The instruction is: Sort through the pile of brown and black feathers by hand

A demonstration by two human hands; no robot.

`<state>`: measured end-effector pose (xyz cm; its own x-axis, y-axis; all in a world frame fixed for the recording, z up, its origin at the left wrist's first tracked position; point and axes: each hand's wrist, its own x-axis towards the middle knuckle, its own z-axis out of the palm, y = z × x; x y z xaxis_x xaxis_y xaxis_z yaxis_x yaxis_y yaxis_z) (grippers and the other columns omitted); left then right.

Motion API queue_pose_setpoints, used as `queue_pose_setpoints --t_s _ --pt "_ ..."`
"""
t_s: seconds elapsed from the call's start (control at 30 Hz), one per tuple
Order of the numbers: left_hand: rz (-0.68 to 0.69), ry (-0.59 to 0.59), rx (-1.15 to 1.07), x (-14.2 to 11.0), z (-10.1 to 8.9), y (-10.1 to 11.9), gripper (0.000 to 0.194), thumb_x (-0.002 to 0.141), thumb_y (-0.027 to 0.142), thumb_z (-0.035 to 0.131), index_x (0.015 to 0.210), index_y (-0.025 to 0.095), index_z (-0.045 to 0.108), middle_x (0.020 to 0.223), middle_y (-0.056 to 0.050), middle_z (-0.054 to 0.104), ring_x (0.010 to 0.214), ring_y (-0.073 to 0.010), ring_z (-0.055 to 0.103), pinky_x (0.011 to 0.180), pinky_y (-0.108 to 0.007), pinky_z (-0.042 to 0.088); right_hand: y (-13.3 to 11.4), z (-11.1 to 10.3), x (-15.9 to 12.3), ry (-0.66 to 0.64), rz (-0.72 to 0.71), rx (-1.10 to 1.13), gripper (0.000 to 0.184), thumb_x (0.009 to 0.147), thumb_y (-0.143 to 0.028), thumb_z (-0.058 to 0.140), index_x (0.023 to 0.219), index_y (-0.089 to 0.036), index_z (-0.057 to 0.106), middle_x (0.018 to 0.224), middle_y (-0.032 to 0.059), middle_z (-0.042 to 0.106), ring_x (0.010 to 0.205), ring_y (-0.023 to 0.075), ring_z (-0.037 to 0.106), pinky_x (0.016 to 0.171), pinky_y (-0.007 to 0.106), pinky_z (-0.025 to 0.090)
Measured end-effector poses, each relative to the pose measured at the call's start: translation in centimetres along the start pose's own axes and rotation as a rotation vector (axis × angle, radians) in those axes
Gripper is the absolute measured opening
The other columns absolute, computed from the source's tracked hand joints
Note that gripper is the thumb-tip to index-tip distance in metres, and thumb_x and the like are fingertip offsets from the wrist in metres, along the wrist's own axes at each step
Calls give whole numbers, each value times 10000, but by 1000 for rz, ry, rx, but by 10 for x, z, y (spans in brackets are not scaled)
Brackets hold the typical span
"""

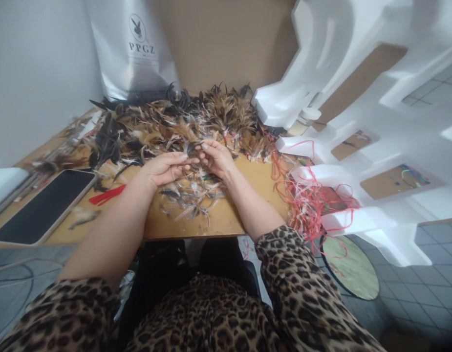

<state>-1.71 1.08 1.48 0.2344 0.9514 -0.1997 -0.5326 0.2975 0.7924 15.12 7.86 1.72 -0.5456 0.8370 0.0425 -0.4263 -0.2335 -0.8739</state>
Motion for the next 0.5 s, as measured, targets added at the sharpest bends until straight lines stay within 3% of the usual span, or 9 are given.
queue_pose_setpoints --t_s 0.1,0.23,0.37,0.5 --pt "-9 -37 -19 0 3 -4 83 760 26 574 757 60 650 884 -159 703 574 -92 627 502 -150 514 1 1 0 17 -33 37 133 729 -169 668 794 -168 552 713 -36 674 516 34 526 422 121 386" --pt "6 -6 -55 2 3 -4 118 758 8 565 818 61 652 790 -106 694 537 -73 605 451 -117 480 2 1 0 7 -17 48 132 732 -169 666 794 -171 550 723 -32 680 525 36 520 433 121 387" --pt "42 41 -71 2 4 -2 92 756 -4 564 741 63 625 679 -66 650 503 -56 581 441 -98 461 2 5 -2 -7 34 61 118 745 -160 652 803 -176 551 723 -35 680 529 39 519 441 123 390" --pt "53 14 -125 0 3 1 88 738 13 598 706 95 587 646 -29 606 495 -45 556 407 -84 420 1 6 -4 -29 73 108 97 770 -147 620 799 -182 534 710 -44 671 536 42 525 455 129 404"
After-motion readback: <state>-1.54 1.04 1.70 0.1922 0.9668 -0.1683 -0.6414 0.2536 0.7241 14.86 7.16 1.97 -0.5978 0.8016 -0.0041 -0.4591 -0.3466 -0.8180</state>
